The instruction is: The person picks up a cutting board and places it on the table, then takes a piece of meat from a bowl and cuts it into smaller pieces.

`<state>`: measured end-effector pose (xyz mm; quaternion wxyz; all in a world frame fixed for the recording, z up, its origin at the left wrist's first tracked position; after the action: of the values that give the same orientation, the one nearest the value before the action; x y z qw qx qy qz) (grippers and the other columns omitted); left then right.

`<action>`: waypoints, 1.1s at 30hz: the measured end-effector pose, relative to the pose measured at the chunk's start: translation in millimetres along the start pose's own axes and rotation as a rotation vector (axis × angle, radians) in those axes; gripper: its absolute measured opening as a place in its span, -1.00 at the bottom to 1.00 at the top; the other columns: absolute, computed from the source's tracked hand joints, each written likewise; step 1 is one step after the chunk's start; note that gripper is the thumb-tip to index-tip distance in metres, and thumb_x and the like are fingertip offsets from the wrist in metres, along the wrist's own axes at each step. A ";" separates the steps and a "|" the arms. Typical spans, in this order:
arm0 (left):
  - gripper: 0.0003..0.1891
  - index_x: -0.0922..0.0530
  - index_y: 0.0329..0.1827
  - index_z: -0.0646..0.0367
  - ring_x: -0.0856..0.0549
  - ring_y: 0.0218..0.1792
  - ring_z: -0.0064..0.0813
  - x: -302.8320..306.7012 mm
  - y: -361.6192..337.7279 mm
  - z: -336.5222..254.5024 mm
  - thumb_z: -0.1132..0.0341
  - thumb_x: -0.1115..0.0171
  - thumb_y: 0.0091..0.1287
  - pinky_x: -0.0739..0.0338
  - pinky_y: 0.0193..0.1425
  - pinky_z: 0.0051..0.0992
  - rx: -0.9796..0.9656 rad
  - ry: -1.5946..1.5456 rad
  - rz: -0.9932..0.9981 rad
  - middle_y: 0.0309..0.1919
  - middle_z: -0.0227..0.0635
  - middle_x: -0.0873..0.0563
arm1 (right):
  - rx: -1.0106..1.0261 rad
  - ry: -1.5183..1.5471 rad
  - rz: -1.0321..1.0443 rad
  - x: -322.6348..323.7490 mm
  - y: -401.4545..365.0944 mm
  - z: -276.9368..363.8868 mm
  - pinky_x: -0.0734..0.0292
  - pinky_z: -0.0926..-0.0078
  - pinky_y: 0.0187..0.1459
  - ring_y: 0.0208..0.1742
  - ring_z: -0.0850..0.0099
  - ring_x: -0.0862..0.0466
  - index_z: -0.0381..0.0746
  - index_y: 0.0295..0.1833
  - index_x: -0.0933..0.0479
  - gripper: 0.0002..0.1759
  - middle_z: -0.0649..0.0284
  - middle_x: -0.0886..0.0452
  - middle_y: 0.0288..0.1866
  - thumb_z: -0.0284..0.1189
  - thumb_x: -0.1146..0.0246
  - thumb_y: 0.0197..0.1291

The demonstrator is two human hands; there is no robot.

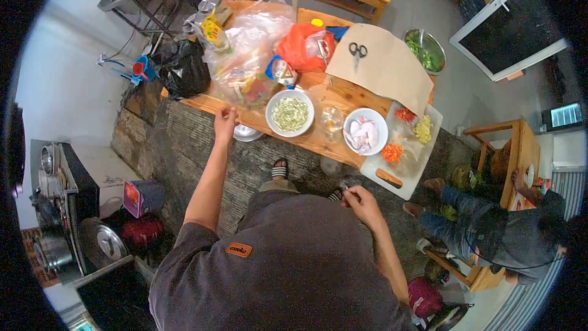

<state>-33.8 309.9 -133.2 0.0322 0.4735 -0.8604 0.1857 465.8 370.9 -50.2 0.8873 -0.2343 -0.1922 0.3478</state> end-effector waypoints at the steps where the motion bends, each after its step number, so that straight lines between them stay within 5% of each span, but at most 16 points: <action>1: -0.53 -0.49 0.19 0.33 -0.72 -0.05 -0.36 5.6 10.1 -15.2 0.11 -0.31 0.44 -0.67 -0.06 -0.40 -0.128 0.111 -0.076 0.02 -0.15 -0.65 | 0.009 0.012 0.042 -16.7 15.7 15.7 -0.63 0.44 -0.10 -0.18 0.45 -0.73 -0.30 -0.02 -0.55 -0.74 0.25 -0.68 -0.21 -0.29 -0.19 0.51; 3: -0.36 -0.45 0.30 0.37 -0.68 0.00 -0.25 16.6 40.0 -28.9 0.04 -0.38 0.37 -0.59 0.12 -0.30 -0.321 0.261 -0.129 0.06 -0.05 -0.61 | 0.011 0.028 0.084 -48.6 46.2 41.2 -0.63 0.44 -0.09 -0.15 0.46 -0.74 -0.30 0.02 -0.54 -0.73 0.25 -0.68 -0.20 -0.29 -0.19 0.51; 7: -0.28 -0.43 0.33 0.37 -0.65 0.03 -0.05 21.2 59.4 -65.1 -0.01 -0.44 0.31 -0.55 0.14 -0.20 -0.552 0.433 -0.154 0.03 0.06 -0.59 | 0.096 0.025 0.091 -103.8 109.5 94.0 -0.64 0.47 -0.07 -0.07 0.43 -0.74 -0.31 0.24 -0.46 -0.64 0.19 -0.66 -0.02 -0.31 -0.20 0.50; 10: -0.25 -0.41 0.33 0.42 -0.62 -0.04 -0.19 20.7 66.9 -85.4 -0.03 -0.43 0.33 -0.55 0.10 -0.23 -0.476 0.408 -0.101 0.02 0.01 -0.52 | 0.075 0.187 0.028 -133.1 165.3 119.7 -0.64 0.48 -0.07 -0.02 0.39 -0.74 -0.34 0.33 -0.38 -0.54 0.08 -0.60 0.15 -0.31 -0.22 0.48; 15: -0.41 -0.50 0.24 0.37 -0.63 -0.12 -0.26 25.2 84.7 -81.6 0.05 -0.40 0.37 -0.55 0.02 -0.28 -0.474 0.461 -0.065 -0.08 -0.10 -0.53 | 0.068 0.083 -0.089 -164.3 242.8 173.6 -0.65 0.39 -0.04 0.05 0.27 -0.73 -0.41 0.36 -0.34 -0.40 -0.05 -0.51 0.32 -0.24 -0.29 0.39; 17: -0.55 -0.55 0.12 0.33 -0.63 -0.17 -0.28 26.3 84.1 -84.3 0.12 -0.38 0.40 -0.54 -0.03 -0.30 -0.531 0.378 -0.052 -0.15 -0.16 -0.54 | 0.145 -0.092 -0.095 -181.1 276.6 176.7 -0.63 0.38 0.02 0.04 0.30 -0.72 -0.31 0.54 -0.22 -0.27 0.00 -0.50 0.32 -0.29 -0.27 0.36; 21: -0.66 -0.57 -0.02 0.33 -0.61 -0.22 -0.30 24.9 91.8 -76.3 0.21 -0.37 0.40 -0.53 -0.08 -0.34 -0.572 0.378 -0.081 -0.20 -0.18 -0.54 | 0.221 -0.191 -0.151 -198.8 316.5 193.2 -0.63 0.36 -0.01 0.06 0.28 -0.69 -0.30 0.50 -0.28 -0.34 0.00 -0.55 0.27 -0.32 -0.24 0.36; 23: -0.75 -0.56 -0.13 0.36 -0.59 -0.27 -0.31 26.7 92.4 -79.2 0.30 -0.35 0.38 -0.51 -0.12 -0.39 -0.594 0.261 -0.090 -0.28 -0.21 -0.53 | 0.134 0.001 0.065 -211.4 335.0 189.8 -0.63 0.33 -0.01 0.10 0.27 -0.65 -0.29 0.47 -0.31 -0.36 0.01 -0.58 0.23 -0.29 -0.27 0.35; 26: -0.78 -0.59 -0.14 0.38 -0.57 -0.31 -0.34 34.1 95.6 -90.4 0.35 -0.33 0.37 -0.50 -0.13 -0.42 -0.617 0.256 -0.106 -0.34 -0.24 -0.54 | 0.041 0.144 0.172 -220.3 300.1 235.8 -0.64 0.29 -0.01 0.11 0.26 -0.64 -0.29 0.45 -0.30 -0.32 0.03 -0.55 0.28 -0.25 -0.32 0.32; 30: -0.80 -0.61 -0.10 0.38 -0.56 -0.33 -0.40 49.9 109.9 -94.6 0.39 -0.33 0.35 -0.50 -0.15 -0.45 -0.640 0.263 -0.082 -0.36 -0.26 -0.56 | 0.078 0.100 0.034 -242.8 331.3 203.0 -0.65 0.25 0.00 0.10 0.25 -0.65 -0.31 0.51 -0.23 -0.20 0.02 -0.50 0.33 -0.23 -0.38 0.27; 33: -0.80 -0.64 -0.05 0.35 -0.56 -0.35 -0.47 62.1 118.8 -95.4 0.43 -0.35 0.34 -0.49 -0.18 -0.47 -0.648 0.297 -0.085 -0.36 -0.30 -0.60 | 0.140 0.041 -0.008 -258.3 350.0 187.6 -0.62 0.24 0.14 0.33 0.14 -0.55 -0.34 0.64 -0.01 0.04 -0.13 -0.36 0.48 -0.19 -0.42 0.23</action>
<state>-177.7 350.8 -64.6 0.3131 0.4419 -0.8401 -0.0316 10.0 468.2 -135.4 0.9065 -0.1781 -0.1500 0.3521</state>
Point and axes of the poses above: each hand's wrist, its own y-axis towards the middle knuckle, its own x-axis out of the back of the hand, z = x × y, the point moved 4 cm from there along y, towards the middle knuckle
